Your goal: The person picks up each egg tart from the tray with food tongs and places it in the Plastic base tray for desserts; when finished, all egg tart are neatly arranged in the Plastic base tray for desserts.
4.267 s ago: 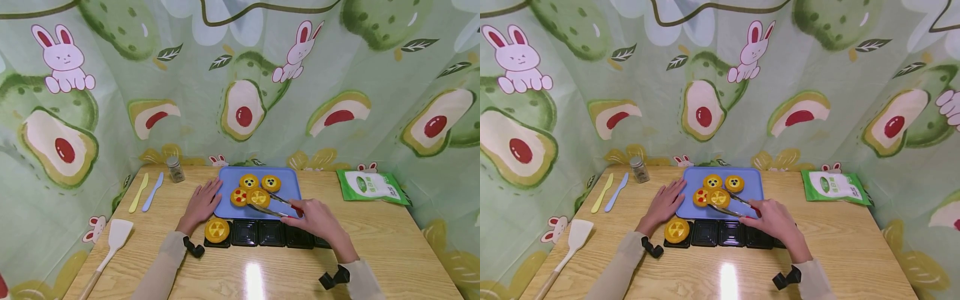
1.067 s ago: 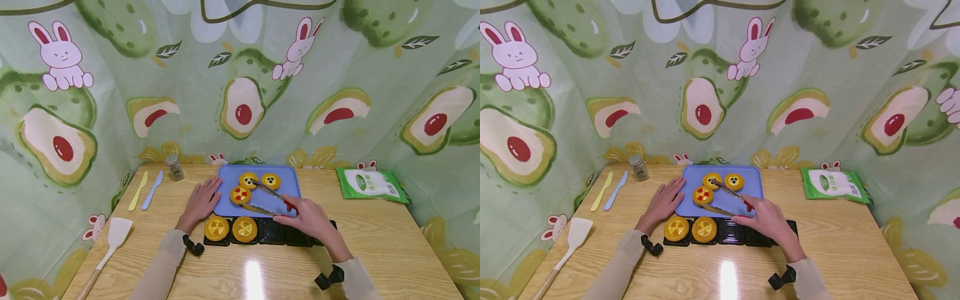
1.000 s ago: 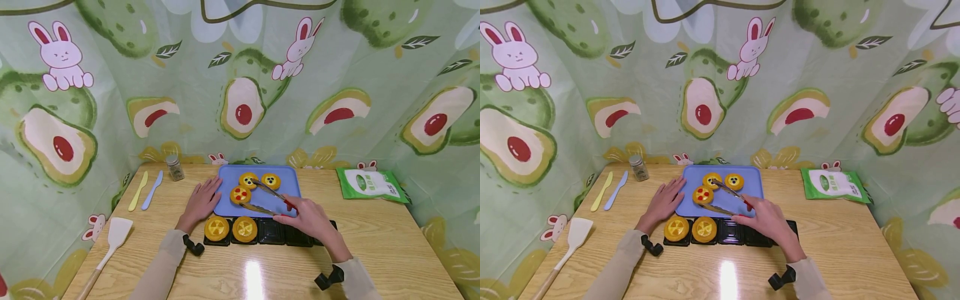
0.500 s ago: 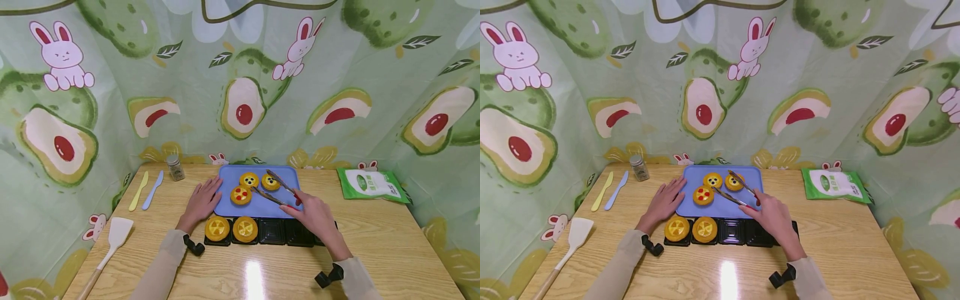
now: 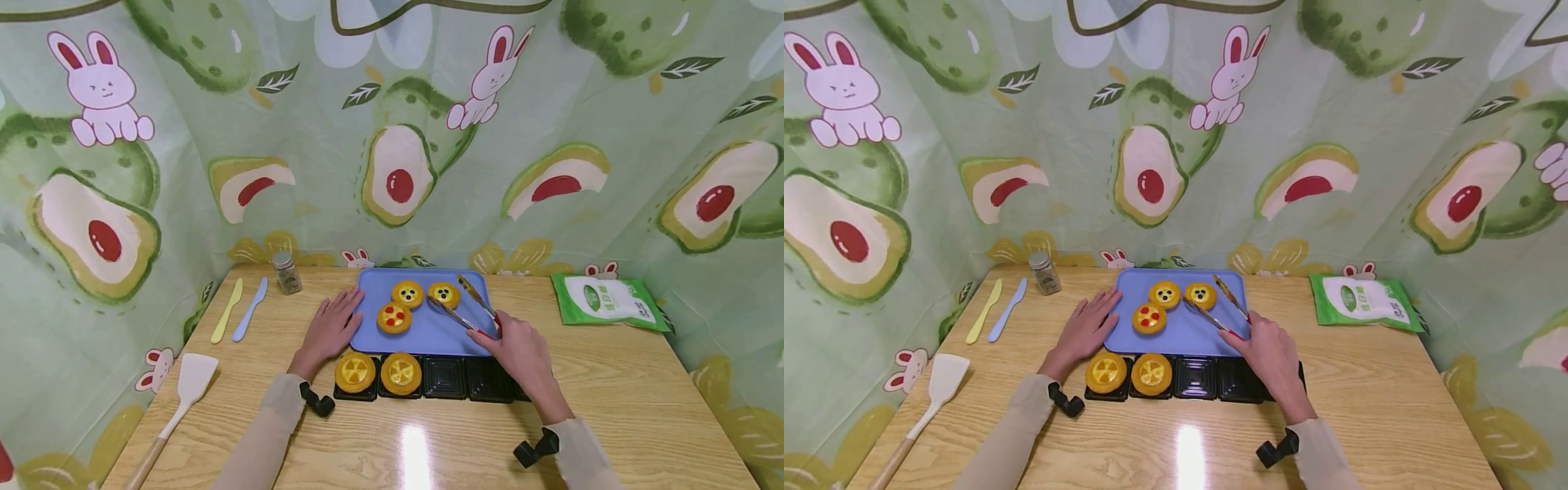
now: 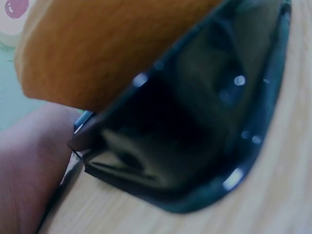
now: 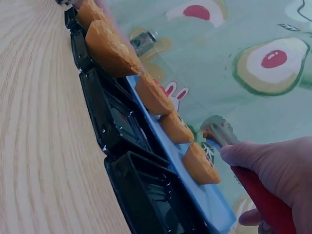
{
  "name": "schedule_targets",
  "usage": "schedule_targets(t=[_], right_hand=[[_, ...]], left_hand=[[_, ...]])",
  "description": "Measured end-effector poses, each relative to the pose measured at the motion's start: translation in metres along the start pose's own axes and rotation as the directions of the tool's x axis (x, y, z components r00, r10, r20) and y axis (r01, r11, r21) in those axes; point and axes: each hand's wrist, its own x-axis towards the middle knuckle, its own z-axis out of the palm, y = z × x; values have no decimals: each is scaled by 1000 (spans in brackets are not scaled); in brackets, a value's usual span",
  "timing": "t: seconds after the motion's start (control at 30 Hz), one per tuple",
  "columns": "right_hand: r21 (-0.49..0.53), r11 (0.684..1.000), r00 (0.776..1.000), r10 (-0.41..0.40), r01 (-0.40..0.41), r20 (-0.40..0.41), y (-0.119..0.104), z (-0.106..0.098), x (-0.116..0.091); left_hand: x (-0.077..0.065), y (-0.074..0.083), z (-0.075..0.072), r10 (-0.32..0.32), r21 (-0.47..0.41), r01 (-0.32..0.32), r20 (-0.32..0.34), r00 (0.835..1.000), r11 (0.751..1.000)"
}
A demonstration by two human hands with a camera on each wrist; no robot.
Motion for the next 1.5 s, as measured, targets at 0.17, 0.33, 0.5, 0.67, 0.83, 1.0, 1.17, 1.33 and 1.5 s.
schedule_targets(t=[0.17,0.33,0.5,0.67,0.83,1.0,1.17,1.33,1.5], right_hand=[[-15,999,999,30,-29,40,2,2,0],[-20,999,997,47,-45,60,3,6,1],[-37,998,996,54,-52,66,4,8,1],[-50,997,995,70,-67,73,5,9,3],[-68,997,995,54,-49,83,2,9,10],[-65,996,992,63,-56,113,-2,13,16],[-72,996,989,65,-56,129,-1,15,18],[-67,996,988,68,-59,142,0,17,19],[-60,996,987,71,-63,143,-2,17,20]], left_hand=[[0,0,-1,2,4,-2,4,1000,1000],[1,-3,1,0,4,0,-5,1000,1000],[1,-4,5,0,5,0,-15,1000,1000],[2,-3,7,15,-13,-15,-27,1000,1000],[2,-7,9,12,9,-12,-23,1000,1000],[3,-11,9,16,22,-15,-19,1000,1000],[3,-9,8,16,17,-15,-16,1000,1000],[1,-7,8,21,8,-20,-35,999,1000],[1,-6,8,19,10,-19,-45,999,1000]])
